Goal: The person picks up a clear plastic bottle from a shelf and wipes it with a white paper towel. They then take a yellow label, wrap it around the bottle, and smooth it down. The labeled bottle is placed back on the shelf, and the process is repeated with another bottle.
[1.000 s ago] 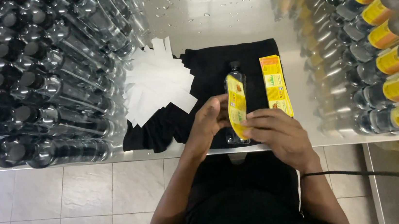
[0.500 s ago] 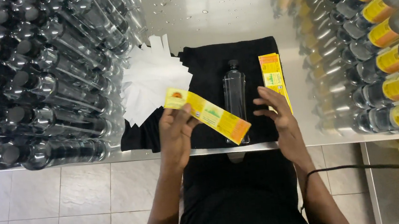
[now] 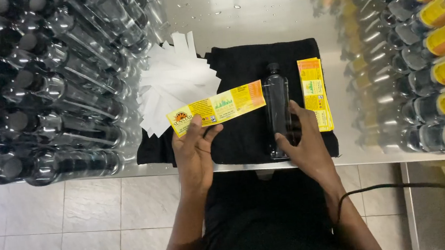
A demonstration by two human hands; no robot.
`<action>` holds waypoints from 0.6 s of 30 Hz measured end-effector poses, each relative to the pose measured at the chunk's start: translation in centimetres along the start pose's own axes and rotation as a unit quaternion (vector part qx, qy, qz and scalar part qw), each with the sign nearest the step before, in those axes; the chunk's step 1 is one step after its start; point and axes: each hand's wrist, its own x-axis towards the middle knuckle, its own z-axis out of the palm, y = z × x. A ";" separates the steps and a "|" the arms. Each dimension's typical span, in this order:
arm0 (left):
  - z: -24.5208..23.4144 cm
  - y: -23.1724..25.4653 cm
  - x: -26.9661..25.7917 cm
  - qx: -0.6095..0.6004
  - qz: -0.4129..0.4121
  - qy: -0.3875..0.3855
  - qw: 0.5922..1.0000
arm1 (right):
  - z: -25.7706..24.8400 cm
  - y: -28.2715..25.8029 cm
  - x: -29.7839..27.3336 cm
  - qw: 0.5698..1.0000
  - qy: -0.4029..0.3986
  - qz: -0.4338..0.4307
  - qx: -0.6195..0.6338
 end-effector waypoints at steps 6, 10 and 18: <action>0.2 -1.7 0.5 0.010 -0.026 -0.003 1.000 | 0.3 -0.1 -0.9 0.999 0.010 -0.019 -0.028; 1.2 -2.4 0.1 0.034 -0.037 -0.005 0.999 | 1.5 0.4 -0.2 0.998 0.046 -0.026 -0.026; 1.5 -6.1 0.9 0.044 -0.092 -0.023 0.995 | 2.5 2.9 0.6 0.995 0.060 -0.051 -0.056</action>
